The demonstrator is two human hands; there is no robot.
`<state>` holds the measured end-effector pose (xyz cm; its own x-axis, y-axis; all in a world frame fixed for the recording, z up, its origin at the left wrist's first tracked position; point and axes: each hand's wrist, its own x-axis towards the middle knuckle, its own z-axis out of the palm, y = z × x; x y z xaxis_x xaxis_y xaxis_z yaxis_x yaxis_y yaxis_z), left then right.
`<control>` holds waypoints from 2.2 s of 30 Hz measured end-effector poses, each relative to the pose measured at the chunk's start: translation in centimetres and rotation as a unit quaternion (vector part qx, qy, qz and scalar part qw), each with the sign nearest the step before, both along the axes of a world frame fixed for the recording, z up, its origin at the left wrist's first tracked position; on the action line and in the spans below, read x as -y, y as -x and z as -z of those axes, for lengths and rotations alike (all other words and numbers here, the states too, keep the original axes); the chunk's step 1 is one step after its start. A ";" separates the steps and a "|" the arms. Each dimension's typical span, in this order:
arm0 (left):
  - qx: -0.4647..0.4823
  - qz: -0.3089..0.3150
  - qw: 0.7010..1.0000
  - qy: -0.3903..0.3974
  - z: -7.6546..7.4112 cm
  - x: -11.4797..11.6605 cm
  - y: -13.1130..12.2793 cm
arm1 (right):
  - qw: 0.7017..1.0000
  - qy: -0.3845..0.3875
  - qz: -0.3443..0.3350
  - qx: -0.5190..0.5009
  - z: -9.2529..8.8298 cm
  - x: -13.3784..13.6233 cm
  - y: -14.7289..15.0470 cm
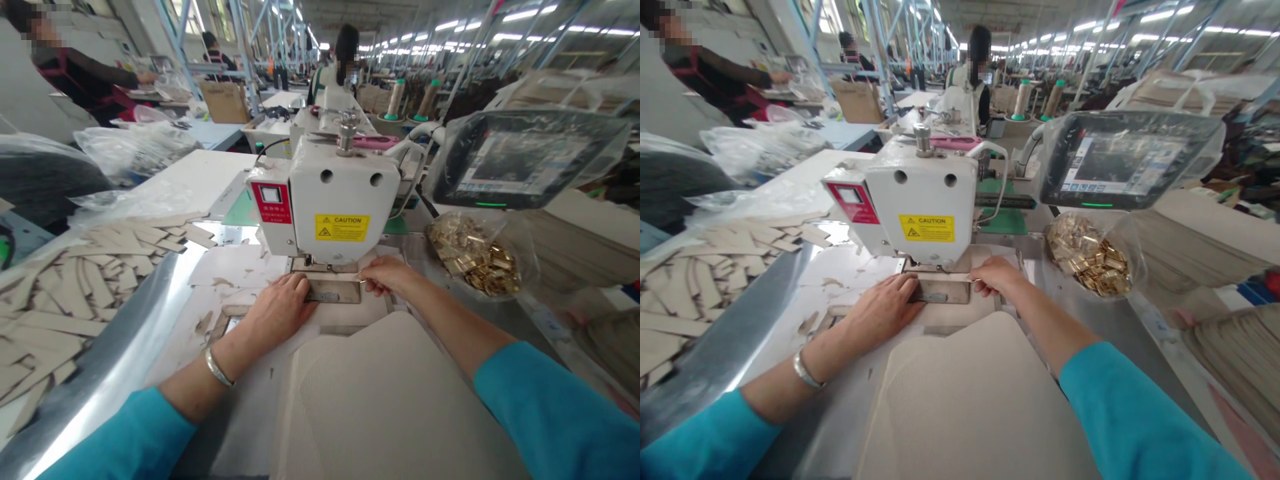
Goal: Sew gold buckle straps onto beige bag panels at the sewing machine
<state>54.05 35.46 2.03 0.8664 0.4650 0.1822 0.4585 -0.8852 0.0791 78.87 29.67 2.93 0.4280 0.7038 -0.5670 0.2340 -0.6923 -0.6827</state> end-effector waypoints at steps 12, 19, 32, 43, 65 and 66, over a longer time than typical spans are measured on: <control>0.002 -0.030 1.000 -0.003 -0.1 -1.9 2.4 | 0.999 -0.015 -0.017 -0.043 -0.5 -2.5 2.9; 0.025 0.005 0.999 0.026 -0.3 -1.3 0.3 | 0.998 0.010 -0.010 -0.055 -1.0 -1.7 0.3; 0.063 0.107 0.991 0.054 0.9 -0.2 -1.8 | 0.999 0.022 0.018 -0.042 -0.8 1.6 -4.7; 0.034 0.131 0.989 0.052 0.1 1.9 -4.6 | 0.998 0.020 0.048 -0.034 -1.4 3.7 -7.2; -0.141 0.201 0.882 0.402 -4.3 8.8 -9.4 | 0.977 -0.134 -0.094 0.140 -0.8 6.0 -8.5; -0.138 0.206 0.874 0.418 -4.3 8.8 -9.1 | 0.970 -0.144 -0.108 0.164 -0.7 6.1 -9.1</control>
<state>63.14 26.65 6.38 0.9491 -0.0253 -0.3139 0.2186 -0.6648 0.7144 87.94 23.58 3.66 0.3767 0.9062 -0.1921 0.5890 -0.3944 -0.7054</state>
